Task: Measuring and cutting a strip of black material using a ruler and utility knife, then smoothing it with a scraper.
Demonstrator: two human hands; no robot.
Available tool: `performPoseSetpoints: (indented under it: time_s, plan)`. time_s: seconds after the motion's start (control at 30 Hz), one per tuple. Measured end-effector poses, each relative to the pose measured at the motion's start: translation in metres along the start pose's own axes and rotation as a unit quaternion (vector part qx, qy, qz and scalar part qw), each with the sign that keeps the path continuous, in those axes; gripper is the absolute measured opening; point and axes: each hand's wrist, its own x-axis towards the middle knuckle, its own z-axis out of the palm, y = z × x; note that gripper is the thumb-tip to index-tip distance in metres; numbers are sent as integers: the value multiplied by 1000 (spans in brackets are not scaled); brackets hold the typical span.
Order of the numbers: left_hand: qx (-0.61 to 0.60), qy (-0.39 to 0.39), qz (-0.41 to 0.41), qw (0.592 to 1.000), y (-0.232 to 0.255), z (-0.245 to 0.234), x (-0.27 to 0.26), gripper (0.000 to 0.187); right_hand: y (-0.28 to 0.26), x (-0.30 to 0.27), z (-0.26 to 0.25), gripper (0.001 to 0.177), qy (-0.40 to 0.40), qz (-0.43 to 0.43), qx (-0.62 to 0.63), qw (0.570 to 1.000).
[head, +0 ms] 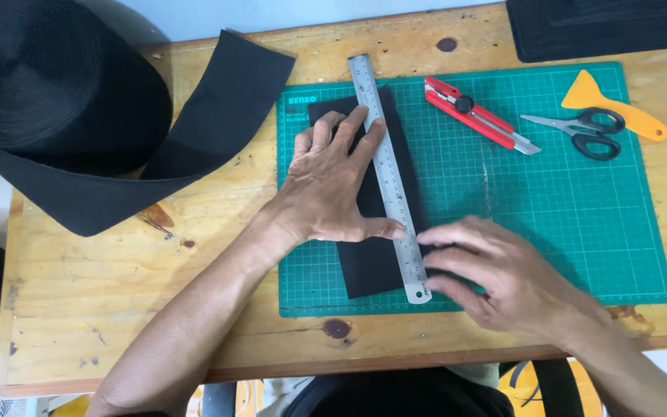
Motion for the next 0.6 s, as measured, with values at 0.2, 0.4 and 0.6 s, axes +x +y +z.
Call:
performPoseSetpoints:
  time_s: [0.2,0.4,0.6]
  plan:
    - [-2,-20,-18,1000,0,-1,3,144,27,64,-30,12,88,57,-85,991]
    - [-8,-4,-16,1000,-4,3,2,149,88,151,-4,30,69,215,-110,968]
    - [-11,-11,-12,1000,-5,1,1,152,102,164,19,23,108,209,-149,960]
